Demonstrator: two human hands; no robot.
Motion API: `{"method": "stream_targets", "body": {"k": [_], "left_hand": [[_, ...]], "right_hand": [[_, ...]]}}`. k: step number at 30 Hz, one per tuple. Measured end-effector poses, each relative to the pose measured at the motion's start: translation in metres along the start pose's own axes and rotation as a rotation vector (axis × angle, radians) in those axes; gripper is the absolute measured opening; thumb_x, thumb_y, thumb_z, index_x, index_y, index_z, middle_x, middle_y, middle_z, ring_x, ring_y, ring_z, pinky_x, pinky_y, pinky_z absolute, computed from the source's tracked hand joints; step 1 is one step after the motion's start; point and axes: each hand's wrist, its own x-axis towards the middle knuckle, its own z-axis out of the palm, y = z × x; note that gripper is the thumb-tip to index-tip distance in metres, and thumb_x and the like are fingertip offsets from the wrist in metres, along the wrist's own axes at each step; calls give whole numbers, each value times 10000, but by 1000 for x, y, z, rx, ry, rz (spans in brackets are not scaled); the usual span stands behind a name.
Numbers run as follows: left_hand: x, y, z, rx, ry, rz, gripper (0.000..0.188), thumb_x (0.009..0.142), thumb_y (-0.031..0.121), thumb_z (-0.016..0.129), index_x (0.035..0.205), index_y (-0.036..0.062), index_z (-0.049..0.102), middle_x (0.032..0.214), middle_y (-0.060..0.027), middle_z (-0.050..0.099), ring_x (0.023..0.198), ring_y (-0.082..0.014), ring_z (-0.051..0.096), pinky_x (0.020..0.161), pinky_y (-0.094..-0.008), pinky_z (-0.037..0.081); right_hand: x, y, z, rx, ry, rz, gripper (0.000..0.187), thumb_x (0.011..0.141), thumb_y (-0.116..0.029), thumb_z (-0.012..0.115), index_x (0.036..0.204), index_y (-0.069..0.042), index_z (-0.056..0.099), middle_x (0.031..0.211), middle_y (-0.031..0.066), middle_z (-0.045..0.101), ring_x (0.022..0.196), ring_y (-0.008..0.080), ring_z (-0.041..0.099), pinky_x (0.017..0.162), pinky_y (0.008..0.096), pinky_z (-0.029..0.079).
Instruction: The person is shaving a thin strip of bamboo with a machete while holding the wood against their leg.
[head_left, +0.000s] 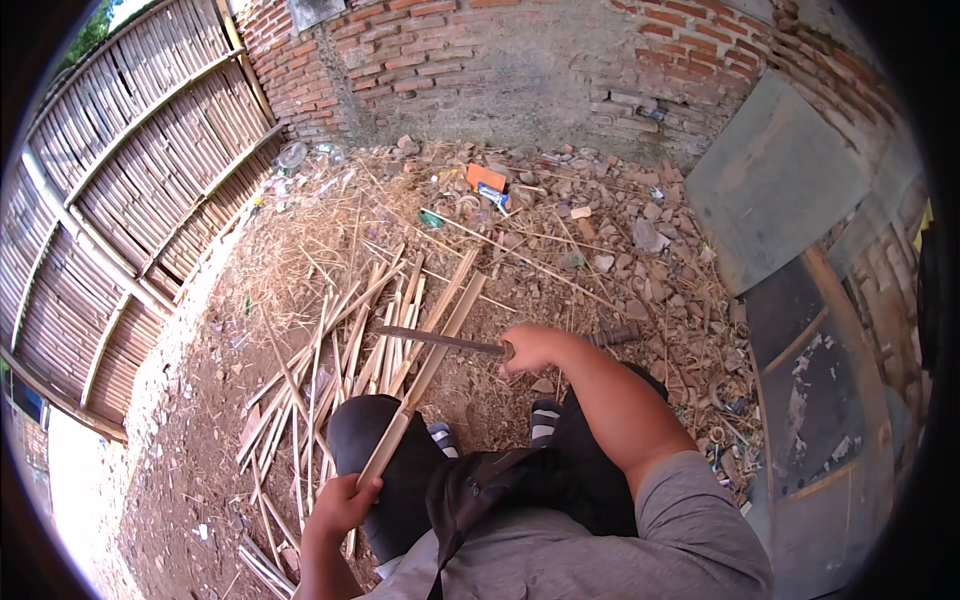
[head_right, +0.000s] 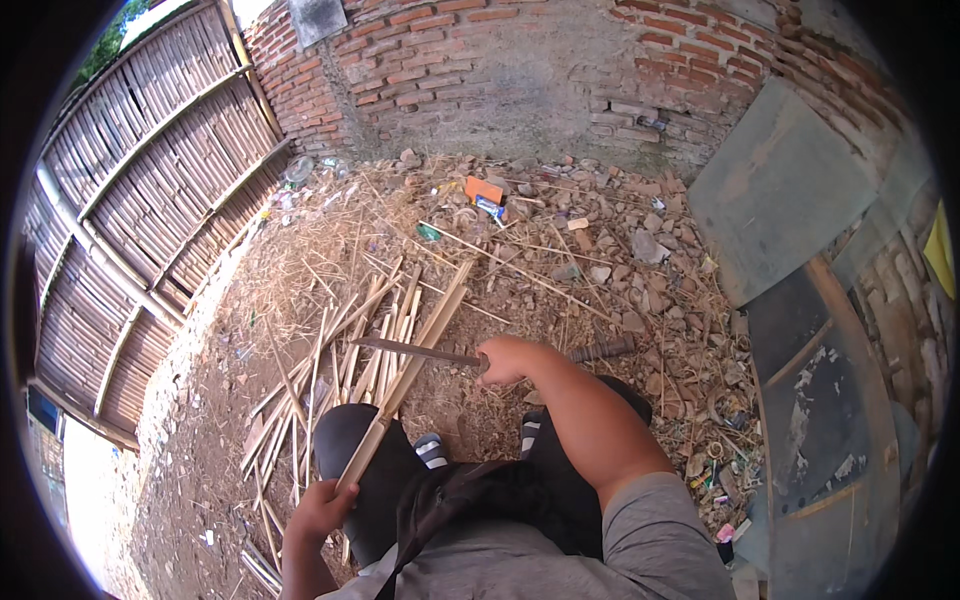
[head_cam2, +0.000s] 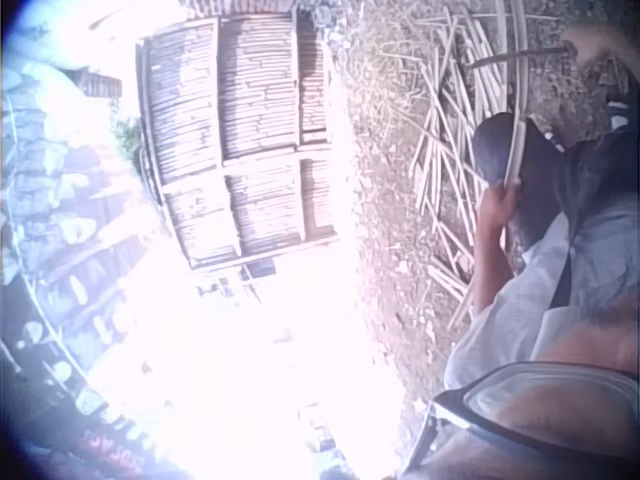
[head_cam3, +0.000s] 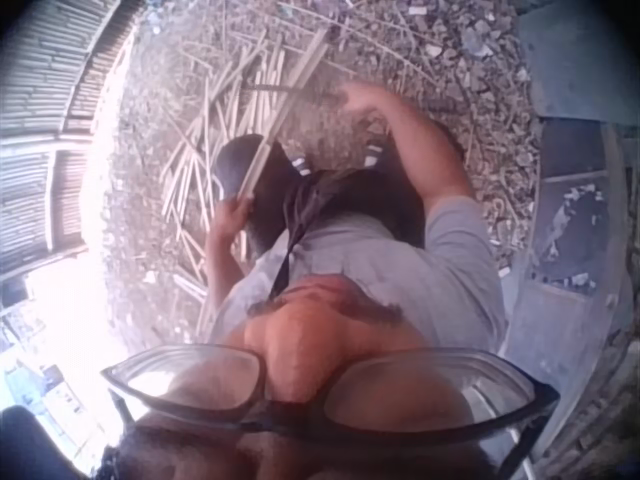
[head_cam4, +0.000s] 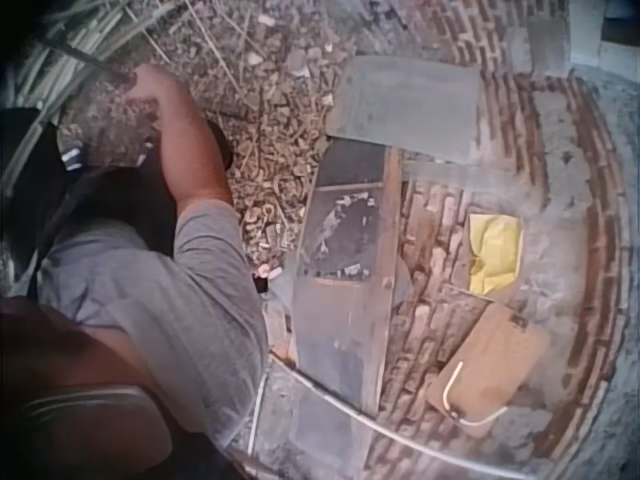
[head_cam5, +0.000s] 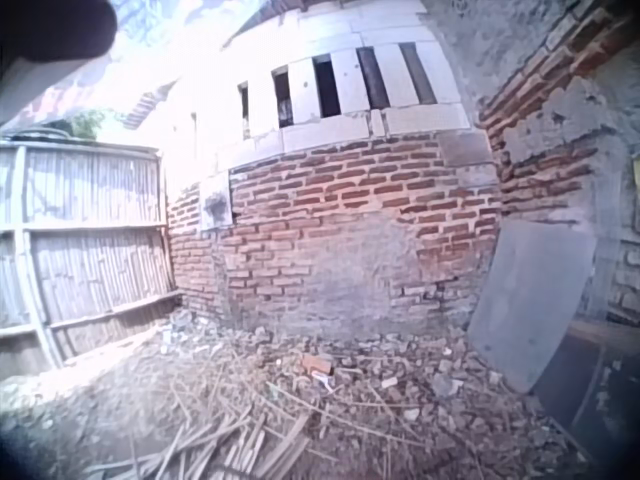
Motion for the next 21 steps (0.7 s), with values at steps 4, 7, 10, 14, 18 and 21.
{"method": "stream_targets", "body": {"k": [4,7,10,14,18,21], "left_hand": [[1,-3,2,-10,6,15,454,960,430,663,837,-6,693,640,-41,615,571,-137,581,544,-323,463],[-1,-1,2,-3,17,31,452,961,430,659,839,-4,691,642,-44,617,568,-141,584,543,-322,464],[-1,-2,2,-25,13,14,447,964,426,654,842,-2,688,643,-44,617,568,-141,584,542,-323,464],[2,-6,3,-13,26,7,475,960,444,656,820,-9,688,639,-80,648,552,-166,624,539,-341,494],[3,-6,3,2,24,21,471,960,440,658,825,-10,688,630,-77,644,535,-163,615,527,-338,489],[-1,1,2,1,25,15,466,961,437,659,821,-7,688,618,-71,637,519,-155,606,514,-330,483]], "right_hand": [[2,5,0,23,10,36,529,758,-428,798,1123,-61,690,962,164,706,939,341,682,797,448,523],[4,4,3,23,-48,30,580,759,-436,794,1182,-57,677,995,176,707,962,346,681,824,443,527],[6,1,7,22,-21,-11,633,762,-449,793,1224,-40,656,1049,190,702,996,350,675,852,440,524],[3,-6,2,38,-77,-3,668,768,-458,794,1252,-25,635,1087,190,695,1024,353,667,868,441,520],[2,-3,1,51,-97,1,676,770,-462,797,1258,-24,632,1083,183,697,1016,350,667,860,440,521],[3,-1,2,55,-96,-8,673,768,-463,798,1257,-29,633,1077,184,696,1010,348,667,852,439,521]]}}
